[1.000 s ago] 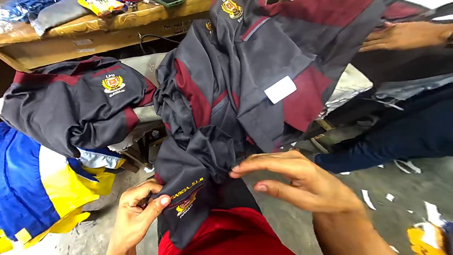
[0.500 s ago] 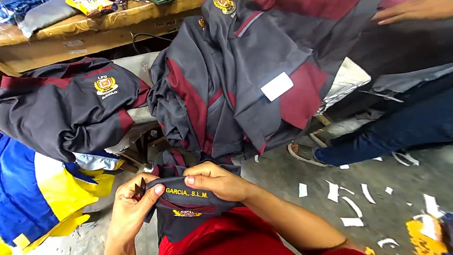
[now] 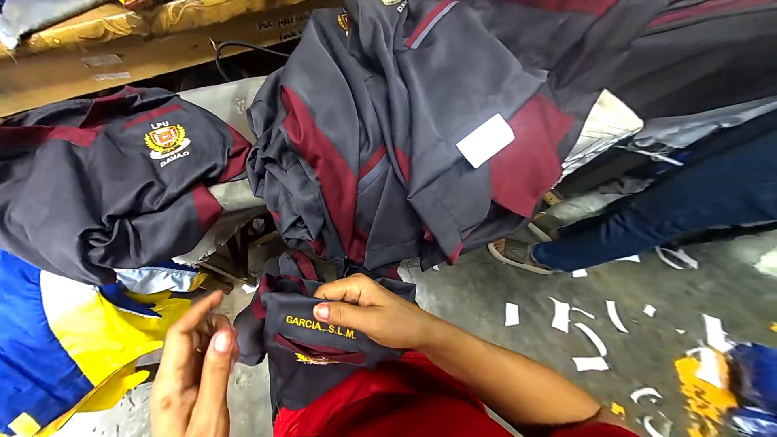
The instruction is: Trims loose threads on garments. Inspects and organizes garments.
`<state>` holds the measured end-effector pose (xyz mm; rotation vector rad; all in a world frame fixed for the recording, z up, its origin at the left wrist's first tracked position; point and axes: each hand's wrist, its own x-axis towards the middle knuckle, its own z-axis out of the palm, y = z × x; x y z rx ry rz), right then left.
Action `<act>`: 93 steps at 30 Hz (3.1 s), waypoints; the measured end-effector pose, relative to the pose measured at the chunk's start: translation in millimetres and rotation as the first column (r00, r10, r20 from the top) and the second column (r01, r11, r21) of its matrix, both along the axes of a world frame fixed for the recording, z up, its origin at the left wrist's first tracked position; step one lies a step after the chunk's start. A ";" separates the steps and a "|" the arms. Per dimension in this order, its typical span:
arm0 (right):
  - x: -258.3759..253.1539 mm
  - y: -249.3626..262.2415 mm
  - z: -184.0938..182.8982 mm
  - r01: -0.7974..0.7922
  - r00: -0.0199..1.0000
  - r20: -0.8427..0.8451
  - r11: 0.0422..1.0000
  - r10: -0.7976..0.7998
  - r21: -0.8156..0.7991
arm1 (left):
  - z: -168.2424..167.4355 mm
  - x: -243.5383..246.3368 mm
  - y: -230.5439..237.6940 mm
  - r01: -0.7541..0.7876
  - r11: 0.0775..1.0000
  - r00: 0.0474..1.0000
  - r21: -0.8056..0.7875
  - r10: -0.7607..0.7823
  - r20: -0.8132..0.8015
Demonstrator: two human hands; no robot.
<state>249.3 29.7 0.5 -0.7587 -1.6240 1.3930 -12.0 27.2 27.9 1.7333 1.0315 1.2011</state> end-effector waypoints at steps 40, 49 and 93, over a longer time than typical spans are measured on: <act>-11.9 -19.5 6.7 0.147 0.989 -0.008 0.989 -0.147 0.032 | -14.3 34.7 -54.0 -0.040 0.995 0.964 0.092 0.063 -0.260; -12.2 -18.7 7.3 0.145 0.989 -0.009 0.988 -0.144 0.051 | -16.6 33.8 -51.6 -0.029 0.995 0.973 0.092 0.049 -0.226; -16.6 -19.0 6.7 0.164 0.985 -0.061 0.986 -0.161 0.037 | -22.4 32.5 -44.5 0.026 1.000 0.999 0.014 -0.025 -0.022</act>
